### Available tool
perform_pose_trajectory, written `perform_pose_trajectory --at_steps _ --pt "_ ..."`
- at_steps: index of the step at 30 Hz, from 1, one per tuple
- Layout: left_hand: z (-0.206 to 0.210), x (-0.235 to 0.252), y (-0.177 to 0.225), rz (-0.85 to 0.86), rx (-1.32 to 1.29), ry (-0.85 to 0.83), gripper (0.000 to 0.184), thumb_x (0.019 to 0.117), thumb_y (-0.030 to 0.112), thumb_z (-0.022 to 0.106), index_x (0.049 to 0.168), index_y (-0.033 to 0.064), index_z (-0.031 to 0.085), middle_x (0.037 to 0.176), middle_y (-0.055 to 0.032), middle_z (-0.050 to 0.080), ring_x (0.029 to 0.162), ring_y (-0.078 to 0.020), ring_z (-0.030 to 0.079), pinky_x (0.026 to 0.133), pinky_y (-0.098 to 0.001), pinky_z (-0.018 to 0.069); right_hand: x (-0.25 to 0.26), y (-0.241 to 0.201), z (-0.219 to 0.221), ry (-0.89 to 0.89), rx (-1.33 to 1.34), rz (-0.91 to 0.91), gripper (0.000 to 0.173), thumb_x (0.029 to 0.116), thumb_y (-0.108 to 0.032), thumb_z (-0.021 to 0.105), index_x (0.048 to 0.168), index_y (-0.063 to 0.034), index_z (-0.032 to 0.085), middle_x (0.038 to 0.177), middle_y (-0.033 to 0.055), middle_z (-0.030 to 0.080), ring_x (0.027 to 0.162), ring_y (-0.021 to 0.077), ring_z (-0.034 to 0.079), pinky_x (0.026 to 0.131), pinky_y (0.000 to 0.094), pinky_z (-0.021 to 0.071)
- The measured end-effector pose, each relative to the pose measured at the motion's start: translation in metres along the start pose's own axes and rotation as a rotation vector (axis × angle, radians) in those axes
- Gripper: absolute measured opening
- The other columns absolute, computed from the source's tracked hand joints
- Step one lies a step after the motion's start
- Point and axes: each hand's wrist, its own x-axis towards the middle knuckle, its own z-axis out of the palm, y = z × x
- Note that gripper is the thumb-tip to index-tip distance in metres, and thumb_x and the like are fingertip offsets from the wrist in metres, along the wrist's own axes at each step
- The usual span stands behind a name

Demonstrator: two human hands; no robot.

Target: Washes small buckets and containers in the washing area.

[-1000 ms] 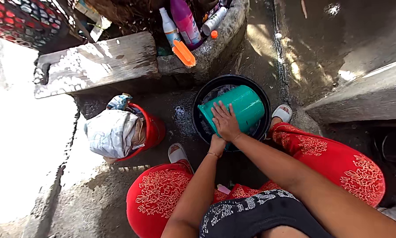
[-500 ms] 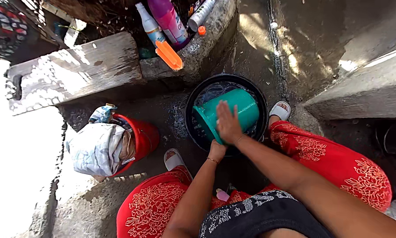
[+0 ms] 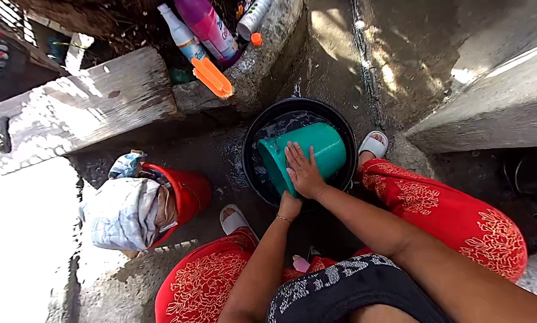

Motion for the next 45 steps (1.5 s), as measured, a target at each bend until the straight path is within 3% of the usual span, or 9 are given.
perform_pose_trajectory --at_steps 8,11,15,19,22,29,36,41,45 --pt "-0.002 0.0 0.006 -0.119 -0.064 -0.004 0.041 0.0867 -0.011 0.062 0.127 -0.0126 0.056 0.121 -0.0235 0.066 0.113 -0.0217 0.066 0.1 -0.0361 0.052 0.024 0.103 -0.032 -0.01 -0.044 0.534 0.06 0.1119 -0.03 0.023 0.163 0.0012 0.017 0.172 0.0207 0.01 0.16 0.0373 0.004 0.122 0.0706 -0.0017" --pt "-0.003 0.002 0.006 -0.073 -0.039 0.008 0.039 0.0873 -0.009 0.063 0.125 -0.0125 0.057 0.118 -0.0224 0.068 0.11 -0.0204 0.067 0.099 -0.0349 0.0524 0.016 0.027 -0.01 0.014 -0.024 0.205 0.061 0.1092 -0.028 0.03 0.16 0.0062 0.024 0.17 0.0241 0.018 0.16 0.0383 0.008 0.122 0.0738 0.0015" --pt "0.001 0.004 -0.002 -0.014 -0.058 0.01 0.037 0.087 -0.01 0.064 0.124 -0.0133 0.058 0.116 -0.0221 0.068 0.108 -0.0188 0.067 0.098 -0.0336 0.0528 0.012 0.015 0.001 -0.057 0.016 -0.093 0.058 0.1113 -0.034 0.023 0.163 -0.0096 0.028 0.172 0.0045 0.023 0.16 0.0213 0.013 0.123 0.0697 -0.0007" --pt "0.0 0.005 -0.003 -0.078 -0.108 0.015 0.04 0.0854 -0.013 0.061 0.125 -0.0136 0.057 0.119 -0.0222 0.067 0.109 -0.0182 0.066 0.097 -0.0329 0.053 0.025 0.115 -0.013 0.031 -0.057 0.252 0.06 0.1114 -0.035 0.019 0.163 -0.004 0.026 0.171 0.0136 0.022 0.16 0.0335 0.013 0.12 0.0749 -0.0007" --pt "0.005 0.004 -0.002 -0.1 -0.039 -0.007 0.045 0.0887 -0.01 0.062 0.133 -0.0133 0.052 0.128 -0.0255 0.064 0.12 -0.0236 0.063 0.106 -0.0356 0.0489 0.033 0.098 -0.023 0.021 -0.028 0.442 0.061 0.111 -0.03 0.023 0.162 0.0028 0.019 0.172 0.022 0.011 0.16 0.0383 0.005 0.121 0.0724 -0.0011" --pt "0.006 0.007 -0.011 0.02 0.01 0.001 0.042 0.0877 -0.009 0.066 0.128 -0.0142 0.056 0.124 -0.0247 0.066 0.117 -0.0225 0.064 0.106 -0.0344 0.049 0.019 0.018 0.003 -0.088 0.053 -0.137 0.056 0.1109 -0.033 0.027 0.161 -0.0108 0.035 0.17 0.0033 0.029 0.159 0.021 0.018 0.125 0.0674 0.0003" --pt "-0.002 0.009 -0.026 -0.133 0.197 -0.124 0.041 0.0958 -0.001 0.06 0.135 -0.011 0.054 0.135 -0.0273 0.061 0.131 -0.0306 0.058 0.114 -0.042 0.043 0.052 0.118 -0.025 -0.039 -0.067 0.423 0.059 0.1113 -0.033 0.021 0.16 -0.0026 0.034 0.169 0.016 0.027 0.16 0.0354 0.012 0.121 0.0726 -0.0027" --pt "0.001 0.013 -0.024 -0.112 0.245 -0.115 0.04 0.0947 0.0 0.061 0.133 -0.011 0.056 0.132 -0.027 0.062 0.128 -0.031 0.06 0.112 -0.0424 0.0444 0.03 0.015 -0.003 -0.088 -0.011 0.01 0.058 0.1091 -0.028 0.031 0.16 -0.0003 0.032 0.17 0.014 0.026 0.16 0.0293 0.014 0.126 0.0648 0.0031" --pt "-0.01 0.014 -0.026 -0.135 0.292 -0.103 0.039 0.0959 0.001 0.06 0.133 -0.0108 0.056 0.134 -0.0279 0.062 0.129 -0.0327 0.059 0.114 -0.0446 0.0434 0.042 0.04 -0.003 -0.115 0.003 -0.064 0.056 0.1105 -0.03 0.026 0.161 -0.0081 0.034 0.169 0.0073 0.031 0.159 0.0249 0.02 0.125 0.0656 0.004"
